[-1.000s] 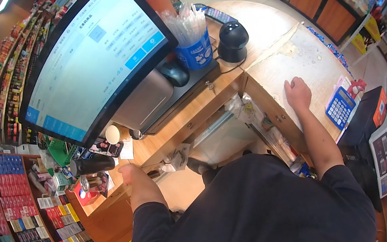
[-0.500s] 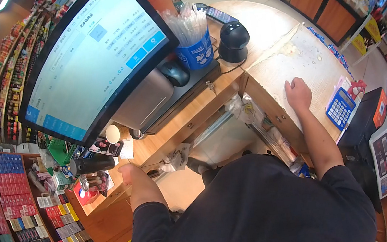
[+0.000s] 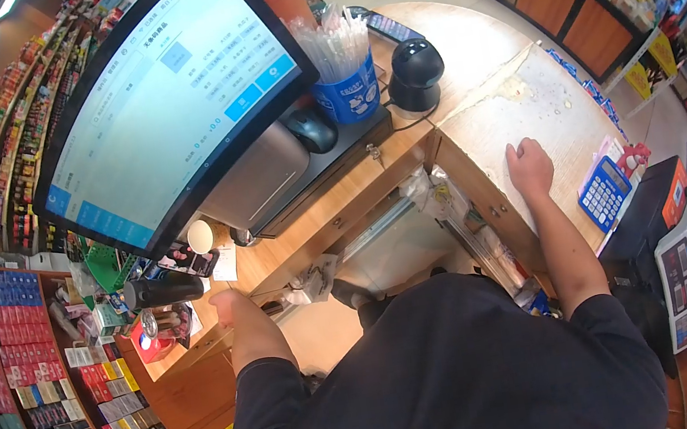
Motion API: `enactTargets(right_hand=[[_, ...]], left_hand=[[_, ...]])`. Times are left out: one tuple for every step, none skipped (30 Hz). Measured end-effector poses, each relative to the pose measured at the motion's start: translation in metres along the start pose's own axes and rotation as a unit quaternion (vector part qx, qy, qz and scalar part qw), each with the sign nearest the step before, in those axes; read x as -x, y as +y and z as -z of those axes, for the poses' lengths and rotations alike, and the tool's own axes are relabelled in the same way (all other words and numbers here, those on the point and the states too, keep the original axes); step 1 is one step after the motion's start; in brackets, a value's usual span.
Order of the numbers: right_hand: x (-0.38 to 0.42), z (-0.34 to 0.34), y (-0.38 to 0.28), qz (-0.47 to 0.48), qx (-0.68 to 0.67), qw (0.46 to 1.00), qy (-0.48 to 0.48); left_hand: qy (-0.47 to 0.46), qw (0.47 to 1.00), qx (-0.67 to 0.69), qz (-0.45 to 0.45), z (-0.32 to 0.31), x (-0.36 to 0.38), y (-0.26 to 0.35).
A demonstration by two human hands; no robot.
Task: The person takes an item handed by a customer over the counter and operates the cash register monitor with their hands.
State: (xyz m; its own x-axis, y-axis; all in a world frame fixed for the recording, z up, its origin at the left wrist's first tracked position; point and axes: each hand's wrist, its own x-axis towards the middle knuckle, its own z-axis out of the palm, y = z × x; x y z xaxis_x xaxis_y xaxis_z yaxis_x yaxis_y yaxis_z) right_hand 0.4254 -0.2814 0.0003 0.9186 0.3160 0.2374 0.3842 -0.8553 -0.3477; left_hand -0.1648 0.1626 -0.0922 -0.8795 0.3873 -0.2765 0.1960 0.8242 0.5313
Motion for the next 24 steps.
enactTargets(right_hand=[[0.000,0.000,0.000,0.002,-0.001,1.000,0.001],[0.000,0.000,0.000,0.003,-0.001,1.000,0.002],[0.000,0.000,0.000,0.004,-0.002,1.000,0.003],[0.000,0.001,-0.001,0.002,-0.002,1.000,0.002],[0.000,0.001,-0.001,0.001,-0.002,1.000,0.001],[0.000,0.001,-0.001,-0.001,-0.003,1.000,0.000],[0.000,0.001,-0.001,0.000,-0.004,1.000,0.001],[0.000,0.001,-0.001,0.000,-0.004,1.000,0.001],[0.000,0.000,0.000,0.000,-0.005,1.000,0.001],[0.001,0.000,0.000,0.000,-0.005,1.000,0.000],[0.001,0.000,0.000,0.001,-0.005,1.000,0.000],[0.001,0.000,0.000,0.001,-0.005,1.000,0.000],[0.000,0.000,0.000,0.002,-0.006,1.000,0.002],[0.000,-0.001,0.001,0.003,-0.007,1.000,0.003],[0.000,-0.001,0.001,0.004,-0.007,1.000,0.005],[0.001,0.000,0.001,0.005,-0.007,1.000,0.005],[0.001,0.000,0.000,0.006,-0.007,1.000,0.005],[0.001,0.000,0.000,0.007,-0.008,1.000,0.005],[0.001,0.000,0.000,0.007,-0.007,1.000,0.005],[0.000,-0.001,0.001,0.007,-0.007,1.000,0.004],[0.000,-0.001,0.001,0.006,-0.007,1.000,0.004],[0.000,-0.001,0.001,0.005,-0.007,1.000,0.003],[0.000,0.000,0.001,0.004,-0.007,1.000,0.002],[0.000,0.000,0.000,0.003,-0.007,1.000,0.002]], left_hand=[[0.004,0.997,0.065,0.042,0.036,0.052,0.018],[0.008,0.988,0.130,0.084,0.061,0.087,0.030],[0.012,0.987,0.133,0.087,0.065,0.094,0.032],[0.015,0.986,0.136,0.090,0.068,0.099,0.033],[0.019,0.986,0.140,0.093,0.069,0.100,0.033],[0.018,0.985,0.141,0.095,0.069,0.100,0.033],[0.016,0.985,0.142,0.096,0.068,0.099,0.033],[0.015,0.985,0.143,0.098,0.068,0.099,0.032],[0.015,0.985,0.139,0.099,0.068,0.099,0.033],[0.016,0.986,0.135,0.100,0.069,0.100,0.034],[0.016,0.986,0.131,0.101,0.069,0.101,0.035],[0.004,0.994,0.083,0.067,0.055,0.080,0.027],[-0.007,0.999,0.034,0.033,0.030,0.044,0.015],[-0.013,1.000,0.008,0.015,0.024,0.035,0.012],[-0.018,1.000,-0.019,-0.003,0.024,0.034,0.012],[-0.017,1.000,-0.023,-0.005,0.023,0.033,0.011],[-0.015,1.000,-0.027,-0.005,0.022,0.033,0.011],[-0.013,0.999,-0.031,-0.005,0.022,0.034,0.011],[-0.010,0.999,-0.033,-0.004,0.021,0.034,0.011],[-0.008,0.999,-0.038,-0.008,0.018,0.029,0.010],[-0.007,0.999,-0.044,-0.012,0.015,0.024,0.008],[-0.007,0.998,-0.052,-0.022,0.013,0.019,0.007],[-0.004,1.000,-0.026,-0.007,0.009,0.014,0.005],[0.000,1.000,0.000,0.008,0.014,0.021,0.007]])
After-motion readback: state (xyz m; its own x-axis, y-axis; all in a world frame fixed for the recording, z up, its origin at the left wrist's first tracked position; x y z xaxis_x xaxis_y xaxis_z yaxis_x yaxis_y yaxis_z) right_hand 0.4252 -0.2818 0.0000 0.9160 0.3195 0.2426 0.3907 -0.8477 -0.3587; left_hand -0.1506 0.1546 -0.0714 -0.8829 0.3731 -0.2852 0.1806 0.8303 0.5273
